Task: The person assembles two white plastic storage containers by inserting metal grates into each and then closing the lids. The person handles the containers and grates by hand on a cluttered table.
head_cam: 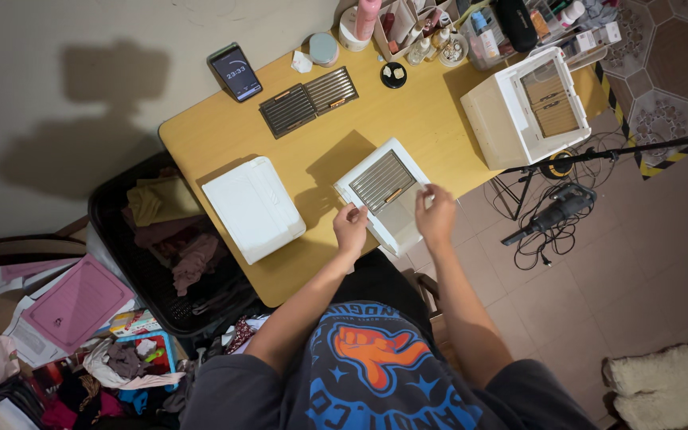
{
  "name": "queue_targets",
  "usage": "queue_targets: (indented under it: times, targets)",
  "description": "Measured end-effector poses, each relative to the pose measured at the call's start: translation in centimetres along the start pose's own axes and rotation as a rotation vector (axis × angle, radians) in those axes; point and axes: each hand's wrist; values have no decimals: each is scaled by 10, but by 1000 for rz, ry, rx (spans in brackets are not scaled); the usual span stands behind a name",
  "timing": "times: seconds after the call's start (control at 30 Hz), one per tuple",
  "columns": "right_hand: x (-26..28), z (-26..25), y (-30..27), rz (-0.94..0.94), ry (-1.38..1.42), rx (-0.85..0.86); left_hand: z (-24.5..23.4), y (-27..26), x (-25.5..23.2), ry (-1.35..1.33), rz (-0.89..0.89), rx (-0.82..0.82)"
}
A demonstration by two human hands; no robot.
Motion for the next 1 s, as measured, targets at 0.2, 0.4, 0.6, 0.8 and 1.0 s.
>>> queue_targets:
  times: [0.2,0.4,0.6,0.8,1.0]
  targets:
    - [-12,-3,29,-67,83,128,7,1,-13,114,134,-31]
    - [-31,18,48,-28,125,168,12,28,-28,145,198,-43]
    - [-37,23,63,49,158,188,21,69,-40,190,155,-21]
    - [-36,12,87,45,198,220,33,84,-50,194,137,4]
    - [-26,1,117,19,85,291,33,83,-48,339,142,-91]
Point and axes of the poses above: each hand's wrist, its own y-axis towards the middle knuckle, its own z-axis out of the palm, x = y × z, and after that the axes turned 1 degree about y, right-handed
